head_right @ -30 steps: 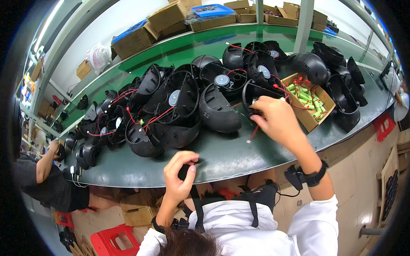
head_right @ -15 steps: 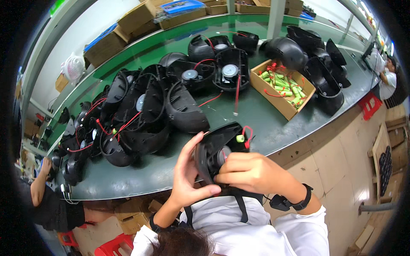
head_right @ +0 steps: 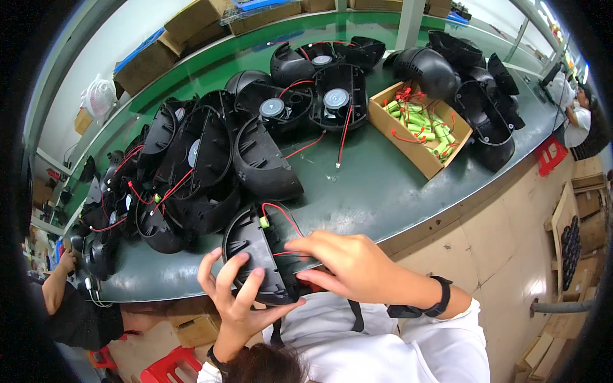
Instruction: Assembling batteries and wiring into plastic speaker housings on a production line.
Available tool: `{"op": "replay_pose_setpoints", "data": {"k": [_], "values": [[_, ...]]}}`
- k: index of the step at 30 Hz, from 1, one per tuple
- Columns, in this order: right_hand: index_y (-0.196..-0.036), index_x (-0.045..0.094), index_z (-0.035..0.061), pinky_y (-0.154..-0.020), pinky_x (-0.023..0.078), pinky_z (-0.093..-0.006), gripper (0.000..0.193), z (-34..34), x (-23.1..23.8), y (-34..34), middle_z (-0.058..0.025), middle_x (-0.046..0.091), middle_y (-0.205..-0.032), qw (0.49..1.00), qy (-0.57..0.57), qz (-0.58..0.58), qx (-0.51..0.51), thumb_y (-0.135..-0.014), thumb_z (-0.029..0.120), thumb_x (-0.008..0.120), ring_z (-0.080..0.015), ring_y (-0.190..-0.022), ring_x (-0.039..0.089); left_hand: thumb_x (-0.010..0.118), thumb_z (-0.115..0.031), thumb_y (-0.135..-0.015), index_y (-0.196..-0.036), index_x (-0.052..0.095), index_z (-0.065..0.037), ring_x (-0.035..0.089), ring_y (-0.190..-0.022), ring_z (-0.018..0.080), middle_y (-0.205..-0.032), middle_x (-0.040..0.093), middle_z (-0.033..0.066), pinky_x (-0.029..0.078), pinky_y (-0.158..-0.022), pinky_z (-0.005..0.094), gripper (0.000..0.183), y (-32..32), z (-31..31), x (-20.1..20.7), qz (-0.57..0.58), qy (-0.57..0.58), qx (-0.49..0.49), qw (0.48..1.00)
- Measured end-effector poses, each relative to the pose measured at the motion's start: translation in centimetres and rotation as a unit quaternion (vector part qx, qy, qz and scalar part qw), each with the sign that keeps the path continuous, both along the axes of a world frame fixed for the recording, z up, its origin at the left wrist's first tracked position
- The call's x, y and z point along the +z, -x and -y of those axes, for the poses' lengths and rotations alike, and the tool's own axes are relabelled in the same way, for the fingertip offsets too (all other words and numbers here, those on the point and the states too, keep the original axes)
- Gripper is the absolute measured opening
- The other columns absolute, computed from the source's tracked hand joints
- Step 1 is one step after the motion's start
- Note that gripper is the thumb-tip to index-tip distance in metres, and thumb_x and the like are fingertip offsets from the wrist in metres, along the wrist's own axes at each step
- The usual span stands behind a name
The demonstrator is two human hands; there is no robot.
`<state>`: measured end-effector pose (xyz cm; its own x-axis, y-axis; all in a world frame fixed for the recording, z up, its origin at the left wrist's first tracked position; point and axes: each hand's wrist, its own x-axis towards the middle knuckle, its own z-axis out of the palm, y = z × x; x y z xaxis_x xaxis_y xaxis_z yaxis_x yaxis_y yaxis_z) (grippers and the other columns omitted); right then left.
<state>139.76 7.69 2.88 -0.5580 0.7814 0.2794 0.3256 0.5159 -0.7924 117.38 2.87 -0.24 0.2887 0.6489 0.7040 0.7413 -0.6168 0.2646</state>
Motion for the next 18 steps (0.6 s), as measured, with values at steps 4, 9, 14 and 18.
{"op": "replay_pose_setpoints", "data": {"k": [4, 9, 14, 18], "values": [[-0.094, 0.065, 0.0073, -0.055, 0.046, -0.0315, 0.02, -0.9, 0.0, 0.1, -0.004, 0.058, -0.079, 0.972, -0.218, 0.094, -0.002, -0.076, 0.015, 0.07, -0.0189, -0.064, 0.058, 0.081, -0.056, -0.059, -0.105, 0.067, -0.015, 0.046, -0.114, 0.0453, -0.113, 0.059, 0.0078, 0.04, -0.094, 0.0569, 0.064, 0.7, -1.0, 1.7, 0.004, 0.057, -0.017, 0.998], [-0.082, 0.064, 0.0098, -0.057, 0.038, -0.0301, 0.019, -1.0, 1.4, 0.6, 0.0016, 0.057, -0.079, 0.955, -0.273, 0.102, 0.058, -0.067, 0.012, 0.075, -0.0167, -0.067, 0.053, 0.088, -0.041, -0.053, -0.099, 0.065, -0.007, 0.048, -0.117, 0.0434, -0.114, 0.06, 0.013, 0.041, -0.097, 0.0552, 0.062, 1.3, -3.4, 0.9, 0.085, 0.058, -0.14, 0.985], [-0.075, 0.056, 0.0075, -0.065, 0.041, -0.0325, 0.017, -2.7, 2.9, 1.1, -0.0026, 0.049, -0.075, 0.937, -0.321, 0.126, 0.064, -0.064, 0.018, 0.063, -0.019, -0.072, 0.051, 0.088, -0.033, -0.051, -0.095, 0.066, -0.007, 0.046, -0.119, 0.0426, -0.115, 0.06, 0.0131, 0.042, -0.094, 0.0531, 0.055, 1.4, -3.6, 1.8, 0.094, 0.095, -0.148, 0.98], [-0.069, 0.054, 0.0048, -0.063, 0.042, -0.031, 0.018, -3.1, 4.5, 2.1, -0.0029, 0.049, -0.071, 0.911, -0.379, 0.13, 0.1, -0.06, 0.017, 0.062, -0.0191, -0.069, 0.051, 0.084, -0.037, -0.053, -0.093, 0.066, -0.006, 0.038, -0.126, 0.047, -0.123, 0.055, 0.0188, 0.033, -0.101, 0.0565, 0.053, 1.4, -3.9, 3.1, 0.078, 0.142, -0.146, 0.976]]}}
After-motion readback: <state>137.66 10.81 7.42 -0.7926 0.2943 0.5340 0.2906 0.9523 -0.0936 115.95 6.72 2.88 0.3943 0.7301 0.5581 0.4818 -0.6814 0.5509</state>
